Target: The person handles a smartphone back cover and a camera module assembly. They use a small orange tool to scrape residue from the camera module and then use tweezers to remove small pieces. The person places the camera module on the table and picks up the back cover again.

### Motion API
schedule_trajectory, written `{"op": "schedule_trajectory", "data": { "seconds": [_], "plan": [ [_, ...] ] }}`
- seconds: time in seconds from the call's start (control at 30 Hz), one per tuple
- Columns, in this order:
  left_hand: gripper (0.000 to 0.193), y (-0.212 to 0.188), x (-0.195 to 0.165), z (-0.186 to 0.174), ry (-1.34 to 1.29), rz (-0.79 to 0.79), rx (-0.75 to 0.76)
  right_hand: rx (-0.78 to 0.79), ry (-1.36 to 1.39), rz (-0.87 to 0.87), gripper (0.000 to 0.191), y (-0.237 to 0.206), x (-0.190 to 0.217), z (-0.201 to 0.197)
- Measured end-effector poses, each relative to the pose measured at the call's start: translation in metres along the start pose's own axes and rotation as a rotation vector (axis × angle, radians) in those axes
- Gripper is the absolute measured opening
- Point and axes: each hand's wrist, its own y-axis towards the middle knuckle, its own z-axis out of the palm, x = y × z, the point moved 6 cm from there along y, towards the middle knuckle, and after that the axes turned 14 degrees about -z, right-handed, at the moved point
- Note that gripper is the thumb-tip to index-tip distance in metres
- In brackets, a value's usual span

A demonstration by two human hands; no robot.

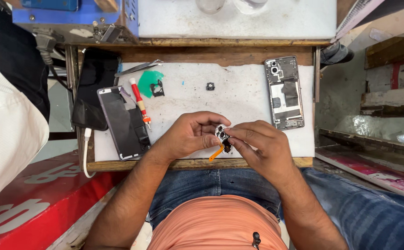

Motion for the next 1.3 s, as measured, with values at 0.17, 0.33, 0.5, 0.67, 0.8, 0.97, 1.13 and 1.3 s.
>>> {"op": "schedule_trajectory", "data": {
  "seconds": [0.17, 0.33, 0.5, 0.67, 0.8, 0.97, 1.13, 1.3],
  "plan": [
    [0.049, 0.002, 0.003, 0.002, 0.000, -0.021, 0.034, -0.023, 0.022, 0.029, 0.026, -0.007, -0.001, -0.001],
    [0.049, 0.001, 0.004, 0.003, 0.006, -0.044, 0.040, -0.014, 0.150, 0.233, 0.021, -0.016, -0.015, 0.005],
    [0.047, 0.002, 0.005, 0.005, 0.053, -0.063, 0.043, 0.033, 0.170, 0.269, 0.015, -0.014, -0.019, 0.004],
    [0.048, 0.002, 0.008, 0.003, 0.047, -0.063, 0.023, 0.004, 0.032, 0.103, 0.011, -0.009, -0.007, 0.005],
    [0.050, 0.003, 0.008, 0.002, 0.028, -0.033, 0.019, -0.038, -0.052, 0.089, 0.011, -0.008, -0.003, 0.009],
    [0.051, 0.005, 0.009, 0.003, 0.019, -0.023, 0.016, -0.077, -0.040, 0.091, 0.010, -0.008, -0.003, 0.012],
    [0.050, 0.005, 0.012, 0.002, 0.014, -0.035, 0.027, -0.120, -0.013, 0.123, 0.007, -0.025, -0.014, 0.015],
    [0.050, 0.004, 0.012, 0.002, 0.025, -0.044, 0.000, -0.316, -0.334, 0.192, 0.010, -0.050, -0.040, -0.024]
  ]
}}
